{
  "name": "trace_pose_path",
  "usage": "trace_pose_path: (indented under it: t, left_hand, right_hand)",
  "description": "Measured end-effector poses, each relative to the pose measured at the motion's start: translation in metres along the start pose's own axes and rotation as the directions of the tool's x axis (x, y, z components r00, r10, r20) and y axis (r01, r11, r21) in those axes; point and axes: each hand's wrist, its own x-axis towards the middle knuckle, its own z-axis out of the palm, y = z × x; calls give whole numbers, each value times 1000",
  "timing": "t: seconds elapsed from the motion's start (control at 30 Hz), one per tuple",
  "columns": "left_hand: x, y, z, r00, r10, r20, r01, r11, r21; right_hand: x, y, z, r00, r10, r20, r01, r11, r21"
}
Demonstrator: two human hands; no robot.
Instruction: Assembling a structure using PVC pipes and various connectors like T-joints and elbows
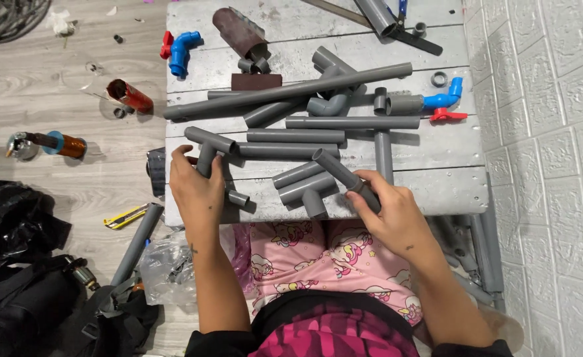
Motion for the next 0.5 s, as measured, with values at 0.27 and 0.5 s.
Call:
trace_pose_path:
  t: [0.27, 0.5]
  left_hand:
    - [3, 17, -7, 999, 3, -34, -5, 999, -35]
    - [-35, 93, -28, 727, 687, -21, -680, 715, -160]
  right_hand:
    - [-1, 2, 1, 985, 132, 112, -132, 991, -5]
    - [17, 4, 1, 953, 162, 255, -82, 951, -298]
